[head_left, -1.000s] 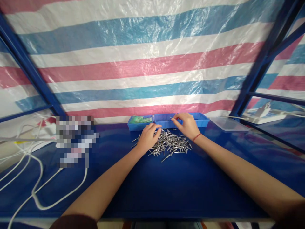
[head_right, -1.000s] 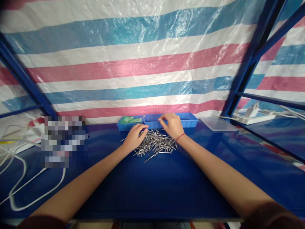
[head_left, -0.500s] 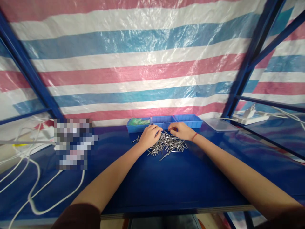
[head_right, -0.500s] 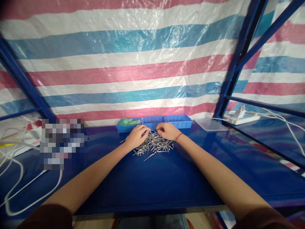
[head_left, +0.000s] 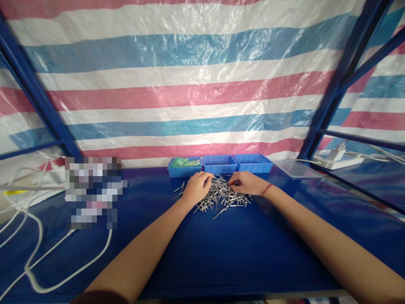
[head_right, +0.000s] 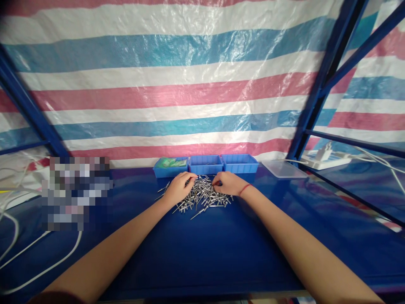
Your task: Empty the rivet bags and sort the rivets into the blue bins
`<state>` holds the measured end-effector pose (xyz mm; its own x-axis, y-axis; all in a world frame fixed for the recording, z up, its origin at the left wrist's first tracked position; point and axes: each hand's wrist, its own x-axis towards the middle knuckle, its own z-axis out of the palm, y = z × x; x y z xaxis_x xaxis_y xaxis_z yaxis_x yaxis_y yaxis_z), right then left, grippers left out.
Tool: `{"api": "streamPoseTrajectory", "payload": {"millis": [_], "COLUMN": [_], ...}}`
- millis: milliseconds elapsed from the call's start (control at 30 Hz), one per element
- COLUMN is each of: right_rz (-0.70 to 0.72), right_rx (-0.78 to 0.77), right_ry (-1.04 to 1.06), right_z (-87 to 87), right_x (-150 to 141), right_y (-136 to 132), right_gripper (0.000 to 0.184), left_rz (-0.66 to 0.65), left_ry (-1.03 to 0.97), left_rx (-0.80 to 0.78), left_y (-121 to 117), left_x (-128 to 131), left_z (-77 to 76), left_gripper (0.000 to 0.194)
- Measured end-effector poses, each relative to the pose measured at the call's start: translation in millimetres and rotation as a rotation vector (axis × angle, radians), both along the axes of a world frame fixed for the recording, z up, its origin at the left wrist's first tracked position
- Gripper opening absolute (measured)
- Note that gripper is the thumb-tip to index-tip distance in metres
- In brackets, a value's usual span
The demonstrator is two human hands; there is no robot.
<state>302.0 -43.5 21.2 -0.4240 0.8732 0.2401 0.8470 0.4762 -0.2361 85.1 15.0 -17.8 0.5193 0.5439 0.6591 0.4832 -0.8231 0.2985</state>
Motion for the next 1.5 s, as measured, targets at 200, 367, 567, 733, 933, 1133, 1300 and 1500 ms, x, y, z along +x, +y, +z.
{"api": "streamPoseTrajectory", "payload": {"millis": [200,367,567,733,933,1133,1300,1500], "right_rz": [-0.082,-0.034,0.049,0.058,0.033,-0.093,-0.085,-0.09], "right_rx": [0.013,0.003,0.077,0.028,0.031,0.143,0.312,0.119], "right_ry": [-0.008,-0.061,-0.12,-0.075,-0.074,0.127,0.422,0.83], "right_z": [-5.3,-5.6,-8.7,-8.8,-6.5,2.4,4.2,-1.2], "right_x": [0,2,-1,-2,-3,-11,-32,-55], "right_y": [3,5,4,5,5,-3,-9,-14], "right_gripper": [0.019,0.018,0.022,0.021,0.018,0.013,0.015,0.022], "left_rz": [-0.019,-0.028,-0.029,-0.036,-0.037,-0.041,-0.083,-0.134], "left_ry": [0.001,0.01,0.021,0.025,0.043,-0.014,-0.069,-0.148], "left_rx": [-0.006,-0.011,-0.01,-0.01,-0.016,-0.002,-0.027,-0.116], "left_y": [-1,-2,-2,-3,-5,-13,-27,-33], "left_x": [1,0,-1,0,0,0,4,8], "left_z": [0.0,0.5,1.2,1.6,1.5,8.3,16.1,17.5], "left_gripper": [0.02,0.02,0.02,0.02,0.019,0.019,0.017,0.015]}}
